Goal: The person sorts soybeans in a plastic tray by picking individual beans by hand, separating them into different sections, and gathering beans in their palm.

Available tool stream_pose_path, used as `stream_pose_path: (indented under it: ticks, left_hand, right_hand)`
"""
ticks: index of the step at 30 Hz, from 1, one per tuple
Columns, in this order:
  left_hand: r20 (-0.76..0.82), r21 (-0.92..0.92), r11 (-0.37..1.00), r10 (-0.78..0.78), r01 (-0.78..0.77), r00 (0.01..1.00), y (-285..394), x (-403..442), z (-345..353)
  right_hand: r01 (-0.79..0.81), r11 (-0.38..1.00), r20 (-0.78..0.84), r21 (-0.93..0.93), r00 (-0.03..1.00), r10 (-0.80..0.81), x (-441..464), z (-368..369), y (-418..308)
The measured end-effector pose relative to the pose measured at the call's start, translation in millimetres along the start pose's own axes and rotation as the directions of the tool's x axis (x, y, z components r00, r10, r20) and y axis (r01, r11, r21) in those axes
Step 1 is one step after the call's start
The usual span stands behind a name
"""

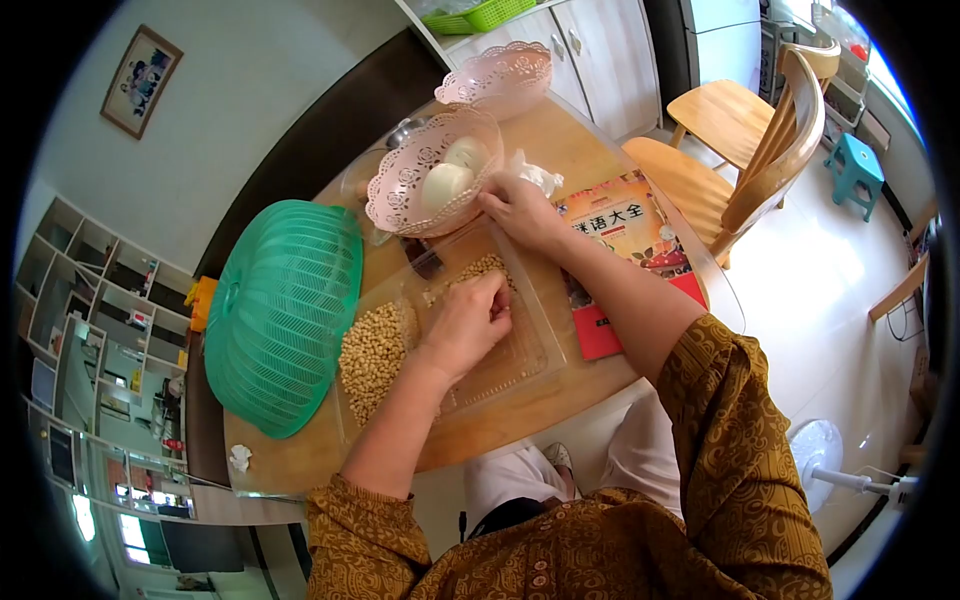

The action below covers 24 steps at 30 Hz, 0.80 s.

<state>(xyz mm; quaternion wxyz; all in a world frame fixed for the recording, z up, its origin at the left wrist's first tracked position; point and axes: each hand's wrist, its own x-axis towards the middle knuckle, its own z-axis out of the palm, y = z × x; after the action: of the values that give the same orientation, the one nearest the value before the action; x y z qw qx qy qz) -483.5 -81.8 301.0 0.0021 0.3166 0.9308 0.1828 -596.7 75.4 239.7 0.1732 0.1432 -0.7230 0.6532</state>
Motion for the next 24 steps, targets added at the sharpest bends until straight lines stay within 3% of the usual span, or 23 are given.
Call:
stream_pose_path:
  ticks: [4,6,9,11,15,17,19,24]
  left_hand:
    - [-0.137,-0.136,0.99,-0.047,0.028,0.989,0.7,-4.4,-10.4]
    - [-0.305,-0.129,0.987,-0.129,0.094,0.944,10.9,-13.9,-40.4]
    - [-0.41,0.033,0.986,-0.133,0.161,0.902,-3.7,-44.7,-72.5]
    - [-0.427,0.296,0.914,-0.134,0.278,0.894,-25.6,-67.6,-85.7]
    - [-0.397,0.496,0.827,-0.054,0.263,0.916,-37.3,-86.7,-85.2]
    - [-0.298,0.135,0.961,-0.194,0.242,0.935,-17.6,-80.2,-70.1]
    - [-0.153,-0.046,0.983,-0.184,0.179,0.971,0.0,-65.8,-54.2]
    - [-0.019,0.029,0.996,-0.085,0.086,0.996,8.9,-26.4,-22.0]
  right_hand:
    - [0.02,0.999,-0.014,-0.036,1.0,-0.021,-1.3,-1.1,-2.2]
    - [-0.006,1.0,0.014,0.014,1.0,0.006,-0.5,-0.3,-0.3]
    - [-0.006,1.0,0.025,-0.025,1.0,0.007,-5.1,-3.0,-8.6]
    - [-0.001,1.0,0.024,-0.026,1.0,0.001,-5.4,-2.8,-9.0]
    - [-0.022,0.999,0.034,-0.033,0.999,0.023,-4.5,-3.4,-10.6]
    - [-0.023,0.999,0.031,-0.047,0.999,0.025,-3.6,-4.5,-11.3]
    - [-0.023,0.998,0.035,-0.059,0.999,0.025,-2.5,-3.0,-10.4]
    - [0.003,0.999,0.023,-0.042,1.0,-0.002,-0.1,-1.1,-1.6]
